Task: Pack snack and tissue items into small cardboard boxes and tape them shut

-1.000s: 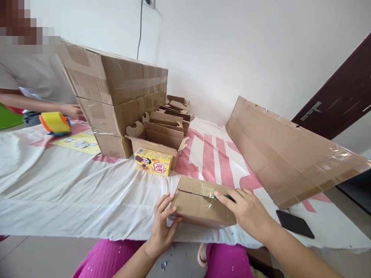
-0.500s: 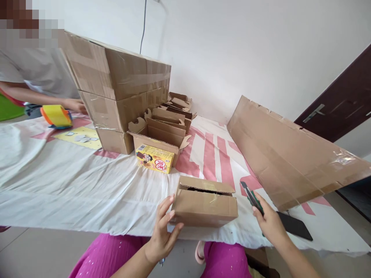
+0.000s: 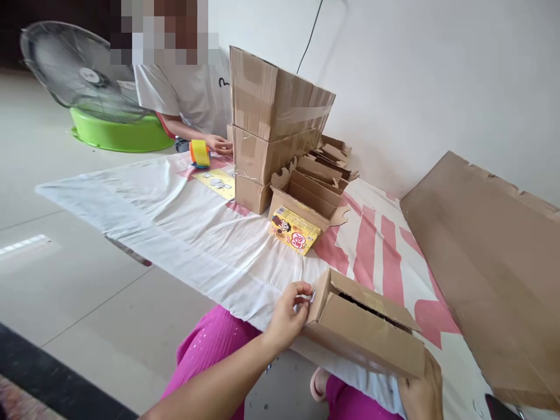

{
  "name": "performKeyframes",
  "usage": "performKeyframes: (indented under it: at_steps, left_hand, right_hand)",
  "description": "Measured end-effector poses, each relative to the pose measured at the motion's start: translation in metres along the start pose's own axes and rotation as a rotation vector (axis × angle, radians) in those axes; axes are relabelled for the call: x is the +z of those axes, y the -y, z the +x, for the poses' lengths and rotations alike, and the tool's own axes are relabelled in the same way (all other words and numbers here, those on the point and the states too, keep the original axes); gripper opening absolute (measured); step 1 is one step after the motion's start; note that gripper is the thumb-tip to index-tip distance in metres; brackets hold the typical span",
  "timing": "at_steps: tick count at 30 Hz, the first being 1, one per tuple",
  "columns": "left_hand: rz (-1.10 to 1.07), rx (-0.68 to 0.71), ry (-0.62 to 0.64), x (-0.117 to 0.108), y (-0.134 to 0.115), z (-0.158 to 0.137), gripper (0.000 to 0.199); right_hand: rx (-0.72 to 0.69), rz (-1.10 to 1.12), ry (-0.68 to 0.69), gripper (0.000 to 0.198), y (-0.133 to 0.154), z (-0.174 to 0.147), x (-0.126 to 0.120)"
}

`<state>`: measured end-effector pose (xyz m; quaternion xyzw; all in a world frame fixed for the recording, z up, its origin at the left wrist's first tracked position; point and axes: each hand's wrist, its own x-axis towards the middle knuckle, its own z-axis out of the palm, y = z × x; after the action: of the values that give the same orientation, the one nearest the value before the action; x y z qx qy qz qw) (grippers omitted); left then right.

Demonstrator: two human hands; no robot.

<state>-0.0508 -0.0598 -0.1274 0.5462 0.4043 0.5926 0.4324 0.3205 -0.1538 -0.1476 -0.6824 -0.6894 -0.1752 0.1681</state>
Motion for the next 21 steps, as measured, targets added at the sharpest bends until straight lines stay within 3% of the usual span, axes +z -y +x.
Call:
performKeyframes:
  at_steps: [4,9,12,16,19,21]
  left_hand:
    - [0.093,0.132,0.096,-0.008,-0.001,0.0,0.033]
    - [0.248,0.282,0.084,-0.007,0.009,0.006,0.021]
    - [0.237,0.255,0.07,-0.004,0.013,0.01,0.019]
    - [0.128,0.108,0.051,0.001,0.013,0.015,0.018]
    - [0.055,0.027,-0.006,0.002,0.008,0.017,0.015]
    - [0.053,0.068,-0.115,-0.001,0.001,0.014,0.015]
  right_hand:
    - [-0.084,-0.02,0.022,0.028,0.015,-0.008,-0.003]
    - [-0.073,-0.025,-0.028,0.044,0.033,-0.017,-0.007]
    - [-0.112,-0.013,-0.09,0.045,0.044,-0.016,-0.014]
    - [-0.123,0.049,-0.125,0.039,0.055,-0.013,-0.03]
    - [-0.061,0.117,-0.134,0.037,0.062,-0.017,-0.042]
    - [0.015,0.182,-0.151,0.035,0.068,-0.023,-0.05]
